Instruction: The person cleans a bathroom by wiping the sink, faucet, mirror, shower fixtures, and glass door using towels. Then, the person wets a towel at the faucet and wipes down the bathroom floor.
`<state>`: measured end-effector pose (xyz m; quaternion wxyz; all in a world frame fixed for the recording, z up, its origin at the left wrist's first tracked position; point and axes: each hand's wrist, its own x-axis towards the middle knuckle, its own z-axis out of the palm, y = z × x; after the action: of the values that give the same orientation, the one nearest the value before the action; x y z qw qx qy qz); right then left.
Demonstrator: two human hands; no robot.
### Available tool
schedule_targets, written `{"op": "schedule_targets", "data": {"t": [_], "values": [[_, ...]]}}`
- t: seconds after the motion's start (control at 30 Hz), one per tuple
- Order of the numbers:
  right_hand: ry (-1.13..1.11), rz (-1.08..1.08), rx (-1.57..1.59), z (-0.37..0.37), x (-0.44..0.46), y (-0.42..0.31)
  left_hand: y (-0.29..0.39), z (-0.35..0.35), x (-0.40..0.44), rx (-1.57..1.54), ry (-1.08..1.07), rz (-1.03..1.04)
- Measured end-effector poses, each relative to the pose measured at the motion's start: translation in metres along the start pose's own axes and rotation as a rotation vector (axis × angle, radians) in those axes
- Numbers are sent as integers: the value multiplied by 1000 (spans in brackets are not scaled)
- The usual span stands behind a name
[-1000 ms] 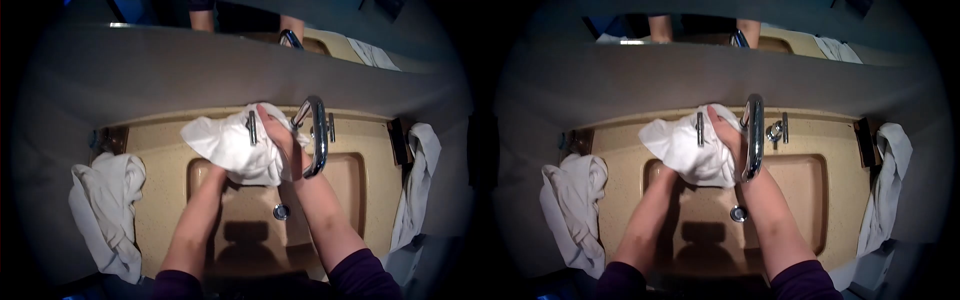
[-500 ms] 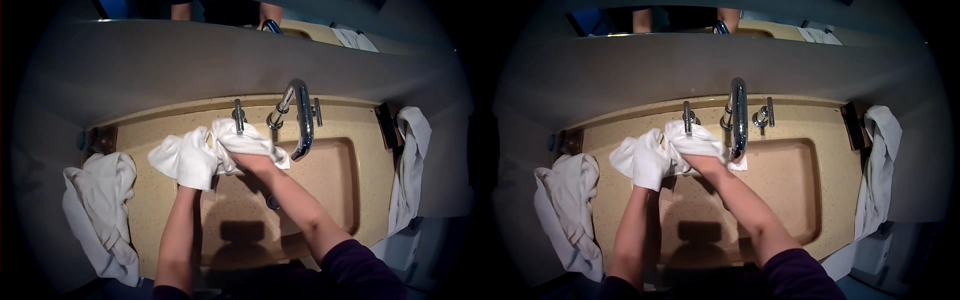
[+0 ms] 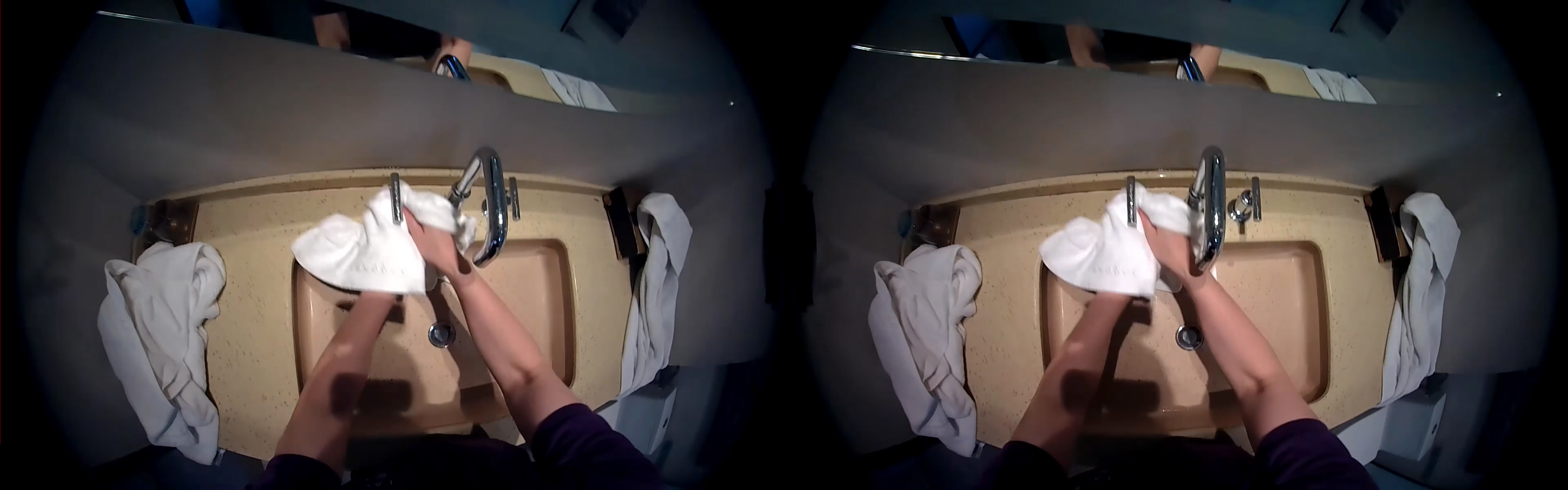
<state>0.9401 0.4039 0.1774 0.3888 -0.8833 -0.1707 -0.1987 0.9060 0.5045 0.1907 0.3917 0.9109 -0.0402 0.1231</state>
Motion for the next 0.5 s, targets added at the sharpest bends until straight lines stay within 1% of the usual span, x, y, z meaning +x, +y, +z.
{"op": "schedule_targets", "data": {"t": [0.03,0.07,0.17,0.2,0.23,0.3,0.33,0.37,0.4,0.43,0.47,0.5], "values": [[20,-74,-39,-4,-6,-1,2,-1,-2,-227,73,-18],[42,-52,66,-7,-10,-3,-6,0,-2,-229,91,-6],[73,53,308,-22,-8,-10,-78,25,-10,-1094,82,-374],[15,-30,127,-39,11,-36,-94,31,-14,-1378,66,-510],[-69,15,116,-35,19,-45,-107,38,-22,-1658,46,-656],[-337,-57,-205,-23,50,-46,-84,12,-17,-1557,15,-463],[-331,-52,-198,-19,44,-48,-84,18,-18,-1544,36,-259],[-299,93,-155,-12,32,-49,-87,11,-16,-1534,34,-254],[-267,232,-112,-6,20,-50,-95,0,-12,-973,-27,161],[-235,204,-63,-4,7,-49,-100,-7,-7,-381,-74,531],[-301,328,-3,-7,-8,-57,-72,10,-20,-738,195,229],[-256,294,89,-2,-29,-48,-62,8,-17,-756,175,133]]}}
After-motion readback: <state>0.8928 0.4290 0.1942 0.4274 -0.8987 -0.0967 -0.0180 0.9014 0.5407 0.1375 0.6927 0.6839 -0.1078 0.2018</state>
